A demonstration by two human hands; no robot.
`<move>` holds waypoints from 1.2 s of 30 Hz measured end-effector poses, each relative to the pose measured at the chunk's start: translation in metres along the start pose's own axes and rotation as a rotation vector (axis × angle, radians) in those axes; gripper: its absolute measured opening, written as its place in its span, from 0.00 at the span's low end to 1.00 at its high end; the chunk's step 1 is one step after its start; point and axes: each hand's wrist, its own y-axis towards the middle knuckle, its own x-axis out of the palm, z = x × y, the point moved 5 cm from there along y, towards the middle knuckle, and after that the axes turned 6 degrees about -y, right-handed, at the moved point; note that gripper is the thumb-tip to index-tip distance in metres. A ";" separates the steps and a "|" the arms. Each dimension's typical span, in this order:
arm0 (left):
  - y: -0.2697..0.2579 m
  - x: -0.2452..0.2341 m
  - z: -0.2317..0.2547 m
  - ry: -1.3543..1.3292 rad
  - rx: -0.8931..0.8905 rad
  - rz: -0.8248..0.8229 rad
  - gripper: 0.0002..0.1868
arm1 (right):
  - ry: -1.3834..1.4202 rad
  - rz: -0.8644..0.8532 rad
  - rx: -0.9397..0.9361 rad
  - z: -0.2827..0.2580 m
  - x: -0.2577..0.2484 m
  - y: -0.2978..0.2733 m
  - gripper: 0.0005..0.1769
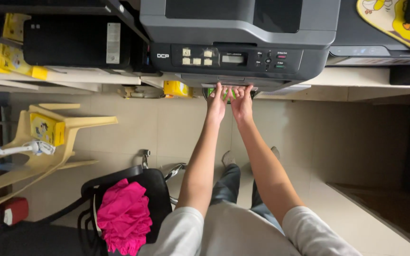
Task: The person repeatedly takes sheets of paper from a pink package and places them into the top feeder of a printer. They also wipe the printer with a red cloth and open the bottom paper tray to load more paper.
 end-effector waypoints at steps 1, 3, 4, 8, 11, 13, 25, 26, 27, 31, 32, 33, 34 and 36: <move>0.006 -0.005 -0.001 0.003 -0.003 -0.004 0.14 | 0.003 0.000 -0.005 0.004 -0.001 0.004 0.25; 0.009 -0.020 -0.010 0.051 0.024 0.059 0.15 | -0.012 0.043 -0.067 0.006 -0.012 0.004 0.25; 0.006 -0.017 -0.014 0.051 0.014 0.058 0.15 | -0.014 0.050 -0.074 0.009 -0.018 -0.001 0.25; -0.027 -0.019 -0.015 0.105 -0.001 0.276 0.17 | 0.044 0.176 0.070 0.021 -0.030 -0.037 0.27; -0.053 -0.037 -0.017 0.108 -0.039 0.302 0.15 | 0.040 0.126 0.049 0.033 -0.069 -0.053 0.22; -0.059 -0.050 -0.023 0.086 -0.040 0.249 0.14 | 0.035 0.031 0.022 0.034 -0.083 -0.061 0.23; -0.191 -0.104 -0.037 0.052 -0.109 0.243 0.10 | 0.020 0.099 0.210 0.032 -0.082 -0.214 0.08; -0.200 -0.106 -0.038 0.048 -0.116 0.249 0.10 | -0.009 0.124 0.235 0.030 -0.080 -0.223 0.07; -0.209 -0.108 -0.039 0.044 -0.122 0.255 0.09 | -0.037 0.149 0.260 0.029 -0.078 -0.233 0.08; -0.221 -0.119 -0.038 0.055 -0.137 0.231 0.10 | -0.001 0.105 0.266 0.030 -0.093 -0.243 0.07; -0.218 -0.119 -0.036 0.074 -0.143 0.206 0.10 | -0.076 0.153 0.323 0.024 -0.077 -0.247 0.10; -0.215 -0.119 -0.035 0.093 -0.149 0.180 0.11 | -0.152 0.201 0.379 0.018 -0.061 -0.251 0.14; -0.218 -0.118 -0.034 0.093 -0.149 0.182 0.11 | -0.152 0.202 0.381 0.020 -0.075 -0.248 0.14; -0.220 -0.118 -0.033 0.149 -0.174 0.200 0.12 | -0.129 0.120 0.379 0.027 -0.098 -0.238 0.14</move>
